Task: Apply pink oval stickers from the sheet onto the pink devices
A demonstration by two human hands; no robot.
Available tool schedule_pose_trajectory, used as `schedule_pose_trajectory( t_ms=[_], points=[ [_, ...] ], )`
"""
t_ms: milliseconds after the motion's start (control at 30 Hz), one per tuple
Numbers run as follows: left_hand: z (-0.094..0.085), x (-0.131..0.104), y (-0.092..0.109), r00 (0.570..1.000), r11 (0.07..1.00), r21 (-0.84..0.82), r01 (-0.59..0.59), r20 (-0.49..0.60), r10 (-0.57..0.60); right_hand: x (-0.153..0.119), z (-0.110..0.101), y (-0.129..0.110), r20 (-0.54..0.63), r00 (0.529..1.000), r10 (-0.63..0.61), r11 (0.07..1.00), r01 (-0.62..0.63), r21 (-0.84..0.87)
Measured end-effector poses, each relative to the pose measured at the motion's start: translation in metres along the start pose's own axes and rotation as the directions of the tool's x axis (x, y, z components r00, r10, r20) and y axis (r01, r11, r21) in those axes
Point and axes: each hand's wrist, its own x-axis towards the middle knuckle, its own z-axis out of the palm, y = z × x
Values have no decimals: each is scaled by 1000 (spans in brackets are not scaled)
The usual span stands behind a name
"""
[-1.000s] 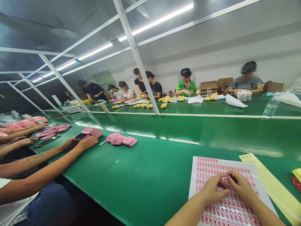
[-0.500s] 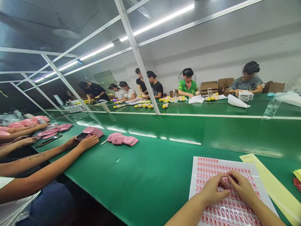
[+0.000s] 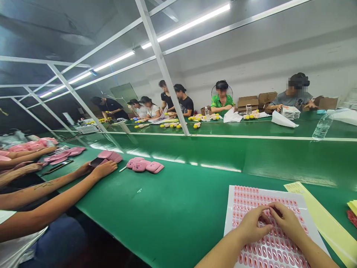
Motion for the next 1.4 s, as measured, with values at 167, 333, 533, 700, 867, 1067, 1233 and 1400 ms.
schedule_pose_trajectory(
  t_ms=[167, 333, 533, 700, 867, 1067, 1233, 1400],
  points=[
    [-1, -1, 1, 1000, 1000, -2, -1, 0, 1, 0, -1, -1, 9, 1000, 4, 1000, -4, 7],
    [-1, -1, 2, 1000, 1000, 1, -1, -2, 1, 1, -1, -2, 14, 1000, 10, 1000, -10, 11],
    [0, -1, 2, 1000, 1000, -11, -2, -3, 2, -2, -1, -1, 18, 1000, 15, 1000, -16, 12],
    [0, -1, 2, 1000, 1000, -16, -1, -11, 1, -1, 0, 0, 4, 1000, 16, 1000, -16, 12],
    [0, -1, 2, 1000, 1000, -16, -2, -4, 2, 0, 0, 1, 15, 1000, 15, 1000, -15, 13],
    [1, 0, -1, 1000, 1000, -18, -9, -2, 8, 0, 0, 2, 23, 1000, 12, 1000, -12, 15],
    [0, 0, -1, 1000, 1000, -14, 1, -1, -1, 0, 0, 0, 24, 1000, 13, 1000, -14, 18],
    [0, 0, 1, 1000, 1000, -12, 7, 4, -7, 0, 1, 2, 23, 1000, 11, 1000, -12, 16]
  ],
)
